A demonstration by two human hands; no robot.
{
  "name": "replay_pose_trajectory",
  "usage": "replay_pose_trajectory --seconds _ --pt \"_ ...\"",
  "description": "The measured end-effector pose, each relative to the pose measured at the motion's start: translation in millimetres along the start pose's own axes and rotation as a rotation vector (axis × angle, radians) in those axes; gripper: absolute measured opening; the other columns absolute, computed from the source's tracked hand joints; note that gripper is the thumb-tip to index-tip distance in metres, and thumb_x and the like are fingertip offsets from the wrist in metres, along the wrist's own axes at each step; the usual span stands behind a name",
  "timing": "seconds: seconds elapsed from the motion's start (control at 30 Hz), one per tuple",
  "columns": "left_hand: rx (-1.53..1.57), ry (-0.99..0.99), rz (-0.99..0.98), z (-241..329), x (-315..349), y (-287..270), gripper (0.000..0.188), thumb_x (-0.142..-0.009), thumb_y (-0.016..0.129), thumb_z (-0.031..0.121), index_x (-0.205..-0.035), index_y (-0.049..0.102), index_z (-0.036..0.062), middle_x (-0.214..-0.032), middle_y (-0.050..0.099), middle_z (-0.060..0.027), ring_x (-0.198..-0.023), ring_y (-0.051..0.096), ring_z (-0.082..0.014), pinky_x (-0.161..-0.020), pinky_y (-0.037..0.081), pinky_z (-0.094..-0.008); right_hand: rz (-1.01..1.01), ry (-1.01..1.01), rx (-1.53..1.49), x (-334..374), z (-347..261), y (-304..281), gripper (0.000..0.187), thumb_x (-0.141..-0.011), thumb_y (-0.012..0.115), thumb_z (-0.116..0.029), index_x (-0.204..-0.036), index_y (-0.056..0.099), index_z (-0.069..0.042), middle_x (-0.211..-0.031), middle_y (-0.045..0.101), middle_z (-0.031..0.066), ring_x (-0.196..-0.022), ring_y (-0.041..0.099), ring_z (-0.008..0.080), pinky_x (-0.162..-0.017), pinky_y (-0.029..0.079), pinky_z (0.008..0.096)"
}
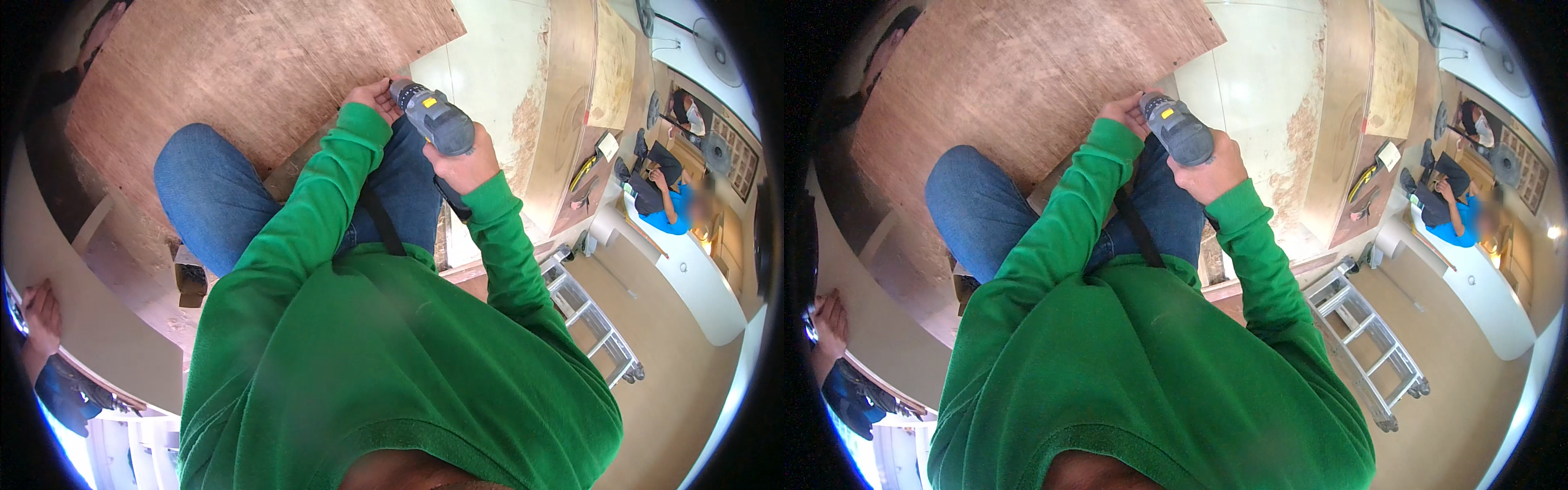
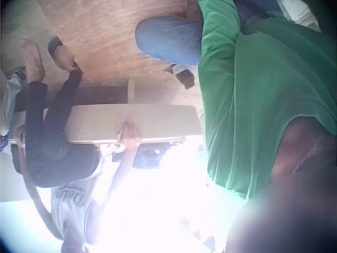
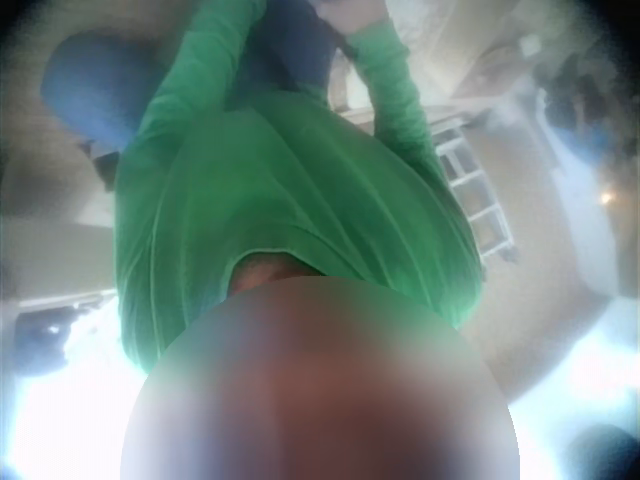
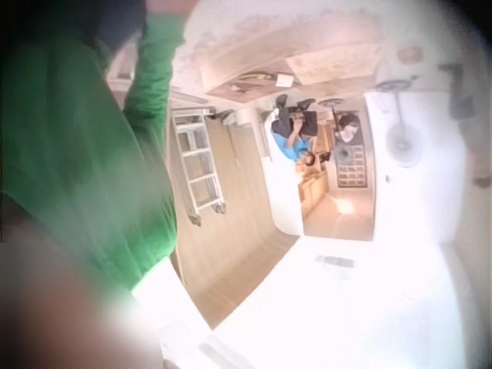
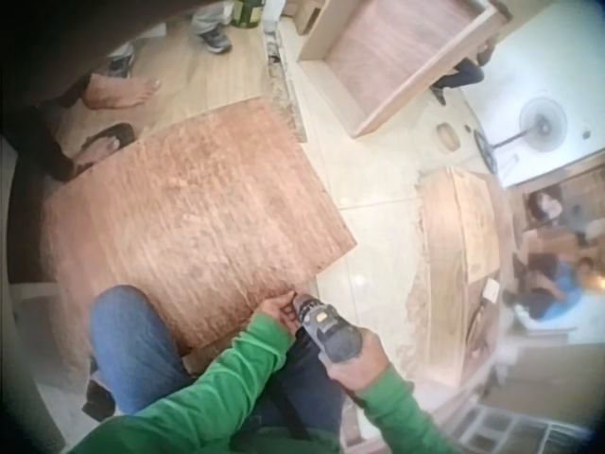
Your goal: The person kneels on the floor and uses a cordless drill to drive screws into a rectangular wooden panel. They repeatedly pick up screws, align them with pre-drilled holes, and fasten them while another person assists by holding the panel steady.
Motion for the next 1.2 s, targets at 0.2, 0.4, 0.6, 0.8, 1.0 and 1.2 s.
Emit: replay_pose_trajectory --seconds 0.2,0.4,0.6,0.8,1.0,1.2 --pt "0.011 -0.018 0.005 -6 -8 -12 0.030 -0.107 0.055 0.021 -0.119 0.068 -0.0033 -0.110 0.075 -0.0166 -0.102 0.072 -0.0301 -0.087 0.058 -0.0422 -0.011 0.073 0.082 -8 10 1 0.027 -0.076 0.082 -0.014 -0.094 0.074 0.004 -0.084 0.076 0.0231 -0.080 0.077 0.0313 -0.077 0.059 0.0396" --pt "-0.276 0.018 0.035 -3 13 -21 0.038 -0.105 0.052 0.025 -0.124 0.067 -0.0039 -0.114 0.074 -0.0166 -0.103 0.072 -0.0309 -0.085 0.057 -0.0407 -0.143 0.105 0.112 -22 -2 -1 0.030 -0.077 0.081 -0.017 -0.099 0.074 0.003 -0.089 0.076 0.0241 -0.085 0.077 0.0349 -0.081 0.059 0.0400" --pt "-0.313 -0.002 0.014 -1 10 -17 0.037 -0.103 0.056 0.025 -0.124 0.068 -0.0031 -0.115 0.075 -0.0165 -0.104 0.074 -0.0315 -0.080 0.057 -0.0402 -0.114 0.140 0.207 -25 -9 -6 0.030 -0.079 0.080 -0.019 -0.099 0.075 0.003 -0.092 0.076 0.0261 -0.092 0.078 0.0385 -0.084 0.059 0.0416" --pt "-0.383 0.049 0.051 -4 4 -30 0.033 -0.103 0.057 0.023 -0.121 0.070 -0.0016 -0.111 0.077 -0.0155 -0.097 0.077 -0.0321 -0.076 0.057 -0.0371 -0.151 0.179 0.276 -28 -6 -6 0.027 -0.080 0.079 -0.019 -0.098 0.075 0.001 -0.086 0.077 0.0225 -0.085 0.078 0.0359 -0.078 0.060 0.0414" --pt "-0.065 0.066 0.083 -6 10 -40 0.039 -0.103 0.062 0.030 -0.122 0.066 -0.0038 -0.114 0.075 -0.0186 -0.103 0.076 -0.0329 -0.077 0.058 -0.0385 -0.193 0.241 0.254 -31 -6 -3 0.017 -0.083 0.075 -0.016 -0.091 0.073 0.000 -0.071 0.072 0.0129 -0.063 0.072 0.0228 -0.064 0.058 0.0373" --pt "0.111 0.121 0.080 1 2 -43 0.075 -0.099 0.065 0.064 -0.124 0.064 -0.0066 -0.120 0.074 -0.0178 -0.113 0.072 -0.0302 -0.087 0.057 -0.0413 -0.206 0.241 0.246 -33 -9 -4 0.016 -0.084 0.075 -0.014 -0.089 0.071 0.000 -0.067 0.070 0.0105 -0.059 0.069 0.0196 -0.060 0.056 0.0368"
Point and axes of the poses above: each hand's wrist, its own x-axis away from the middle knuckle, its own y-axis out of the palm, z = x × y, the point moved 10 cm from there along -x, towards the middle knuckle
